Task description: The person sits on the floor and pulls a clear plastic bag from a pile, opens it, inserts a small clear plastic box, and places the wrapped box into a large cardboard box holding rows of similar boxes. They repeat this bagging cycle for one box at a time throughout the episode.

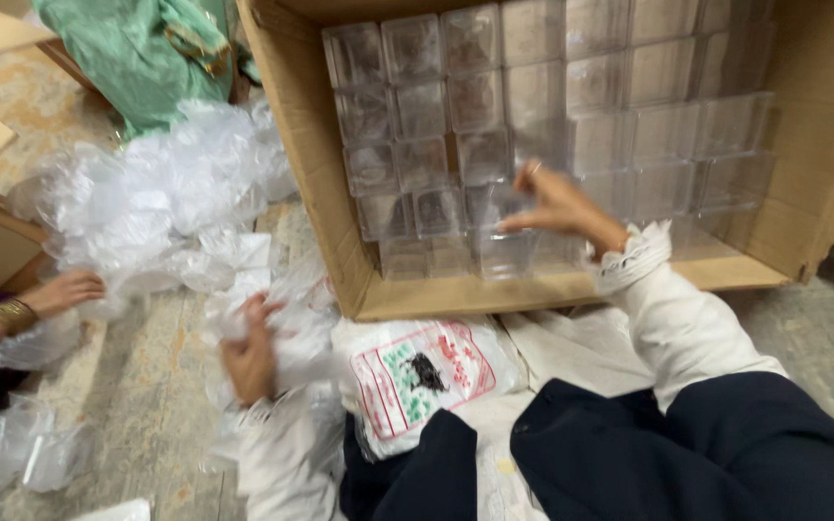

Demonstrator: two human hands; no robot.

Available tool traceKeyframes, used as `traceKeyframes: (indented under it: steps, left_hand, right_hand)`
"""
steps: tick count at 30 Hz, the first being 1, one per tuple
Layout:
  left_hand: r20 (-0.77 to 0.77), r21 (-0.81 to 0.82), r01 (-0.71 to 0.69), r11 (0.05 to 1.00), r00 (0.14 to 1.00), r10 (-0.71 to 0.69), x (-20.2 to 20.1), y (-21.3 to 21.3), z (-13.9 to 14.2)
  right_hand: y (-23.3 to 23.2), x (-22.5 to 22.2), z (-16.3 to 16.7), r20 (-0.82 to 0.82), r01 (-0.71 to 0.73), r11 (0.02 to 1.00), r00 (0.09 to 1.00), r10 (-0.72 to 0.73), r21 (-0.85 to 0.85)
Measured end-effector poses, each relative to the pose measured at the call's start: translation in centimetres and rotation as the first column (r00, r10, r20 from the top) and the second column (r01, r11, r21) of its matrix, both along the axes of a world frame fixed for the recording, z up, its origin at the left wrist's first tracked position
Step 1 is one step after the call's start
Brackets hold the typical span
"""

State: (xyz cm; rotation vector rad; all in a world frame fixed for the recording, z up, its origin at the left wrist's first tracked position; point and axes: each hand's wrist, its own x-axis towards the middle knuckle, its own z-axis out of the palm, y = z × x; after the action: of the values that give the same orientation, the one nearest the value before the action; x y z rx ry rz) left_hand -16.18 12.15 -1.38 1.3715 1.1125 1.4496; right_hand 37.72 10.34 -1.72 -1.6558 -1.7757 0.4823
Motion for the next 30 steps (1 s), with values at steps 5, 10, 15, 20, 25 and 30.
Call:
traceKeyframes:
  steps: [5,10,15,20,25,30]
  left_hand:
    - [0.032,0.072,0.368,0.927,0.928,-0.371,12.9,-2.1,2.7]
    - [0.074,0.127,0.454,0.882,0.882,-0.465,20.0,-4.4,4.3]
    - [-0.123,0.292,0.453,0.842,0.891,-0.437,21.7,-6.0,4.9]
    - [-0.124,0.121,0.345,0.931,0.935,-0.331,21.0,-6.6,3.4]
    - [-0.078,0.200,0.423,0.884,0.906,-0.416,21.5,-6.7,0.2]
    - [-0.251,0.168,0.479,0.861,0.866,-0.433,22.1,-7.5,-3.1]
  right_hand:
    - [-4.6,-3.6,-4.3,0.111,0.009,0.991,0.994,0.006,-0.130]
    - [-7.2,-7.9,-1.2,-0.425,0.133,0.987,0.901,-0.084,0.089]
    - [-8.2,-13.0,1.2,-0.897,-0.175,0.981,0.418,0.146,0.079]
    - [-9.3,-14.2,0.9,-0.889,-0.023,0.994,0.446,0.107,0.108]
    - [-10.9,-14.8,-0.8,-0.822,0.012,0.983,0.552,0.144,0.181]
    - [-12.7,-14.3,-1.8,-0.977,-0.175,0.984,0.204,0.070,0.034]
